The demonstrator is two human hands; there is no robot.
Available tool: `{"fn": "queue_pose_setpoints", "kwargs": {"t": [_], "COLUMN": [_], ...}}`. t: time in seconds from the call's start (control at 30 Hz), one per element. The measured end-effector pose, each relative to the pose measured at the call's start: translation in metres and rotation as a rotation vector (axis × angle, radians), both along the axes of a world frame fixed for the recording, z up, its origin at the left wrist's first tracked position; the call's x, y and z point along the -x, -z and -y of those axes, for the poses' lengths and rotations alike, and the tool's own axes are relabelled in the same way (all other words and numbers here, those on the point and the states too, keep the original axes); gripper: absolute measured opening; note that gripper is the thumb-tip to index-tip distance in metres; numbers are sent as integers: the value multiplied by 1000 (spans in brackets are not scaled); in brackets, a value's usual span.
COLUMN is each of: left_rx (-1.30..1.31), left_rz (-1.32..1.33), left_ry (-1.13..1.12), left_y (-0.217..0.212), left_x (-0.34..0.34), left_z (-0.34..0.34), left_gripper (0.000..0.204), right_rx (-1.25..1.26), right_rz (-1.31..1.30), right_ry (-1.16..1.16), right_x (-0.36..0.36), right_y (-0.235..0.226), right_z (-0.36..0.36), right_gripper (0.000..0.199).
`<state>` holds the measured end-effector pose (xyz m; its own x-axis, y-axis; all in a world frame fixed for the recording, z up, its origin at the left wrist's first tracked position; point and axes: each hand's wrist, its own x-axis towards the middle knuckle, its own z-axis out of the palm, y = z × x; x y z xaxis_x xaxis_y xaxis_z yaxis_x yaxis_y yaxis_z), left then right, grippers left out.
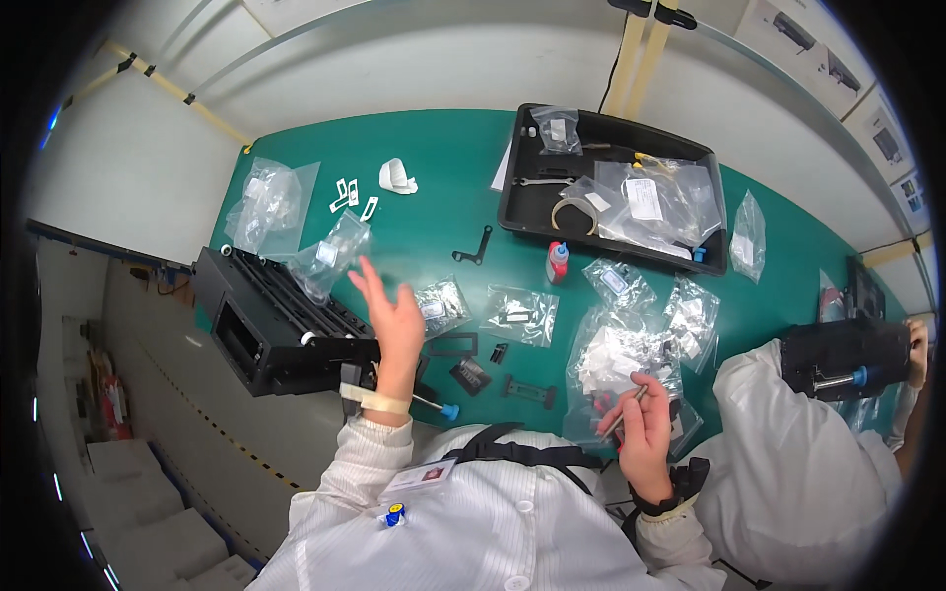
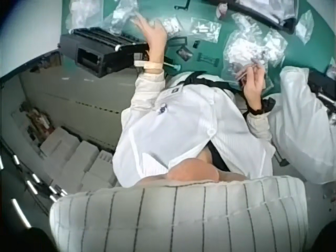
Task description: Manually assembling small plastic and metal components using hand tools at an industrial workbench.
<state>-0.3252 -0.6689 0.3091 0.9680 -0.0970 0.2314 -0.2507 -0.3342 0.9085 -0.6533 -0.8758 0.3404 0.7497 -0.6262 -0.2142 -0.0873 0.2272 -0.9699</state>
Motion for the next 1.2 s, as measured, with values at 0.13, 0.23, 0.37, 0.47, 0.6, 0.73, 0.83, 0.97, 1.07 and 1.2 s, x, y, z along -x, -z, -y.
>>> {"fn": "queue_pose_setpoints", "kwargs": {"t": [0.13, 0.23, 0.37, 0.47, 0.6, 0.73, 0.83, 0.97, 1.07, 1.2], "left_rx": [-187, -377, -390, -456, -659, -583, -611, -706, -680, -669], "left_rz": [-154, -121, -142, 57, 178, 136, 174, 101, 104, 109], "left_ry": [4, 77, 403, 461, 516, 560, 418, 380, 436, 538], "left_y": [44, 54, 35, 43, 45, 38, 35, 55, 47, 41], "left_x": [-1, 17, 42, 51, 53, 52, 43, 35, 43, 60], "left_z": [4, 3, 21, 30, 28, 24, 7, -23, -10, 12], "left_gripper": [81, 71, 48, 41, 37, 37, 38, 43, 42, 40], "right_rx": [29, 80, 145, 509, 944, 1047, 1138, 1095, 1107, 954], "right_rz": [4, -51, -177, -240, -208, -379, -478, -508, -430, -365], "right_ry": [-30, -61, -97, -224, -351, -521, -581, -612, -564, -513], "right_x": [-7, -13, -35, -73, -116, -136, -129, -115, -104, -103], "right_y": [2, -2, -3, -2, 15, 41, 62, 61, 46, 22], "right_z": [11, 18, 17, 11, -7, -16, -19, -14, -6, 1], "right_gripper": [40, 39, 34, 24, 32, 39, 35, 30, 30, 36]}}
